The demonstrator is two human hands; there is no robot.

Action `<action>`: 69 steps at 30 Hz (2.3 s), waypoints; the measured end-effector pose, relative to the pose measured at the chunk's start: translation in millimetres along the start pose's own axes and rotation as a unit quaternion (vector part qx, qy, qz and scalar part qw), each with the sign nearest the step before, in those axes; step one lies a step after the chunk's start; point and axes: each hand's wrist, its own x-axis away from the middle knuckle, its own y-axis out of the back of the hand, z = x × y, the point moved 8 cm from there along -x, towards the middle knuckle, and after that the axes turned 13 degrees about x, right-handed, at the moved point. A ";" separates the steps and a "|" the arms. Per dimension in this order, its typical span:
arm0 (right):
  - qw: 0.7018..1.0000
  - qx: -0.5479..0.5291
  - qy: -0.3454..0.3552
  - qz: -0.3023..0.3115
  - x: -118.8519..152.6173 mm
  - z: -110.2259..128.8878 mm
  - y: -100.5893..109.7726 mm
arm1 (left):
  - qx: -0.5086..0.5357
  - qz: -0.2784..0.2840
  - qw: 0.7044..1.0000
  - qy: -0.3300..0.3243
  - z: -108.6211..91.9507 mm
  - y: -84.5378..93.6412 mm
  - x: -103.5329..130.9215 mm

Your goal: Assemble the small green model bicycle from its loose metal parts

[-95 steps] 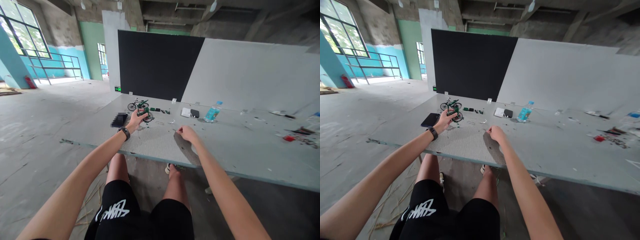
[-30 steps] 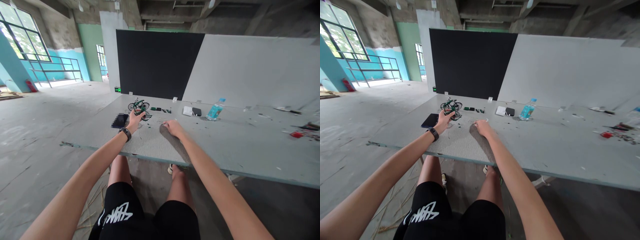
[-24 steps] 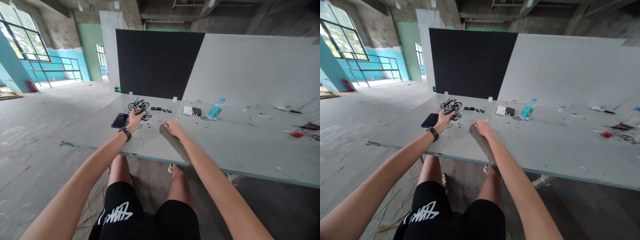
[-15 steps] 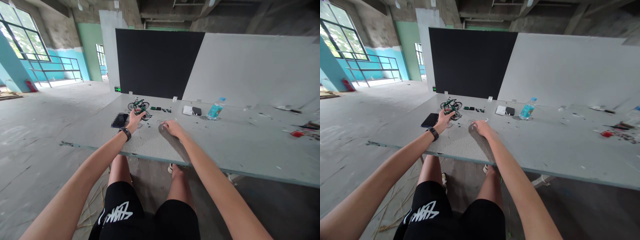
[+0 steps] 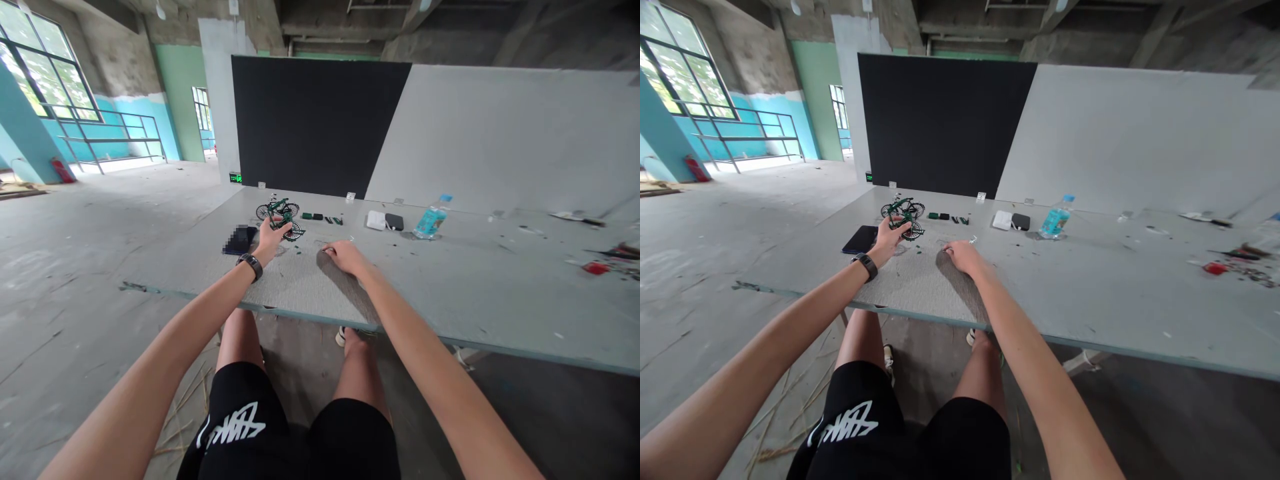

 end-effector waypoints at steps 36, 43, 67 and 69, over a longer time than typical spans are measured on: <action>1.000 0.008 0.015 -0.002 2.1 16.4 6.1 | 0.008 0.027 1.000 -0.010 10.1 0.4 -10.0; 1.000 0.004 0.016 0.001 2.0 14.9 5.9 | 0.006 0.030 0.999 -0.013 9.9 0.6 -10.2; 0.998 0.059 0.004 -0.002 4.2 18.1 3.2 | -0.005 0.029 1.000 0.002 4.6 -0.8 -3.8; 0.997 0.072 0.004 -0.004 4.3 19.1 2.5 | -0.015 0.032 0.999 0.001 5.6 -0.6 -4.5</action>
